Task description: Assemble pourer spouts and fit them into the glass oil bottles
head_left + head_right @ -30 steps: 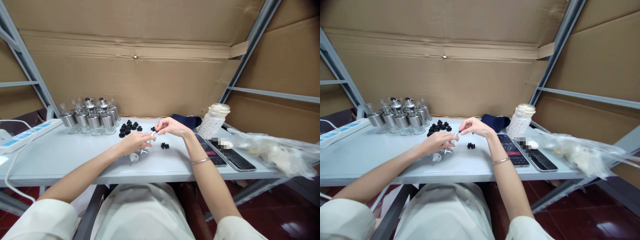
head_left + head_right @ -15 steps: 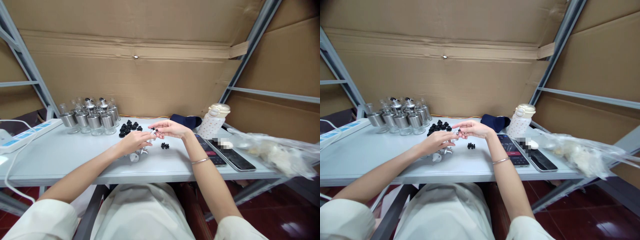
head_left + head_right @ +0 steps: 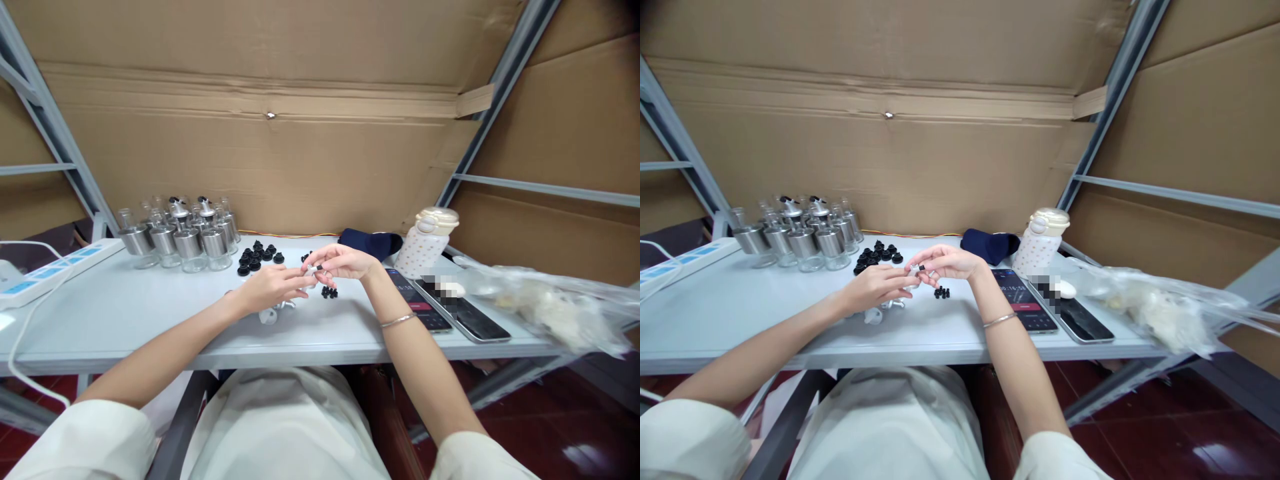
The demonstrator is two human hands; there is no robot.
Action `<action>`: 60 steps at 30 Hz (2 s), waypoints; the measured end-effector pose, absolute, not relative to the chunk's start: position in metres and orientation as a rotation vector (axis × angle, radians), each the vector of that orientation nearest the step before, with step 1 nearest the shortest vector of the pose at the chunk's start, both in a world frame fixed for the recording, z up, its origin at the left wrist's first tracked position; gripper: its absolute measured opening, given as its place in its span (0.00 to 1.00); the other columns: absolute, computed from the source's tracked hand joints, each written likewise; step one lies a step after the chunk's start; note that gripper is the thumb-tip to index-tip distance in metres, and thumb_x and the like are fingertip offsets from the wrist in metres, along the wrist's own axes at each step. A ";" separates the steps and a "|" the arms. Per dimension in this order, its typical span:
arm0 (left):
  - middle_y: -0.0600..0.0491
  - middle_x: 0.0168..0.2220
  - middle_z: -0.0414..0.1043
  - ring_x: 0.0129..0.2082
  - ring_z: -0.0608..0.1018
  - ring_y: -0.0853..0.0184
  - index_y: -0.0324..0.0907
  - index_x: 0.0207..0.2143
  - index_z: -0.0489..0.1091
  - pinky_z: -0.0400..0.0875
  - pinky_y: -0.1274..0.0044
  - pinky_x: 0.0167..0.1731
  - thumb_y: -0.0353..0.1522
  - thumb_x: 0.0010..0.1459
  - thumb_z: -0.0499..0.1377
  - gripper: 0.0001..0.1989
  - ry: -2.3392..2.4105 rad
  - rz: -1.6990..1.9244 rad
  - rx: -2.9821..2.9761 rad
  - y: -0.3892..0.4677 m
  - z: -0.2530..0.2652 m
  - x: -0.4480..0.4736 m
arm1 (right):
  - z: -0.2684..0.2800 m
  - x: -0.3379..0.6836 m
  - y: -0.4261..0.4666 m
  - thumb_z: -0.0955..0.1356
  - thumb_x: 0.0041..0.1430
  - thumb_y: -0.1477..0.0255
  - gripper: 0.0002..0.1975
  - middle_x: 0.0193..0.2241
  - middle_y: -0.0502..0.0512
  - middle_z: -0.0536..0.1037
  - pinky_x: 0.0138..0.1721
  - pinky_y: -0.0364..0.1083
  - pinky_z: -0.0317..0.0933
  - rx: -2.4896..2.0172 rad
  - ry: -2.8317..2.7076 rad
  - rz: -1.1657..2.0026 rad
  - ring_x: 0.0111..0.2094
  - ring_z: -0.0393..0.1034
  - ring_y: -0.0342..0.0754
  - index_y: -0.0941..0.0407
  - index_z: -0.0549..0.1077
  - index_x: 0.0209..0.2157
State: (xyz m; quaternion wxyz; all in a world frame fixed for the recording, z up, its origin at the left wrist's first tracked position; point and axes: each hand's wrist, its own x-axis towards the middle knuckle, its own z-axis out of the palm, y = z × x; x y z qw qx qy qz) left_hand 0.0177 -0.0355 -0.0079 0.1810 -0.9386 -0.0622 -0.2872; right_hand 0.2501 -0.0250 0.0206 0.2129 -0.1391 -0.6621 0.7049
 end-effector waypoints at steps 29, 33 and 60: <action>0.49 0.42 0.75 0.31 0.79 0.70 0.42 0.49 0.58 0.70 0.78 0.32 0.42 0.64 0.49 0.16 -0.757 -1.096 -2.900 -0.015 0.004 -0.001 | 0.024 0.240 -0.026 0.74 0.49 0.70 0.12 0.21 0.46 0.71 0.21 0.39 0.54 -0.637 -1.712 1.598 0.18 0.60 0.36 0.59 0.70 0.34; 0.51 0.36 0.76 0.34 0.77 0.67 0.41 0.44 0.64 0.69 0.75 0.37 0.33 0.65 0.43 0.14 -1.125 -0.991 -2.751 0.006 0.014 -0.021 | 0.026 0.240 -0.026 0.73 0.47 0.73 0.11 0.19 0.43 0.66 0.22 0.39 0.52 -0.651 -1.615 1.538 0.19 0.56 0.36 0.58 0.71 0.32; 0.47 0.40 0.75 0.39 0.78 0.62 0.40 0.37 0.72 0.70 0.74 0.40 0.27 0.57 0.55 0.07 -1.228 -0.479 -2.760 0.038 -0.009 -0.033 | 0.023 0.237 -0.023 0.73 0.47 0.68 0.10 0.17 0.45 0.67 0.22 0.40 0.52 -0.785 -1.675 1.399 0.19 0.57 0.37 0.59 0.72 0.27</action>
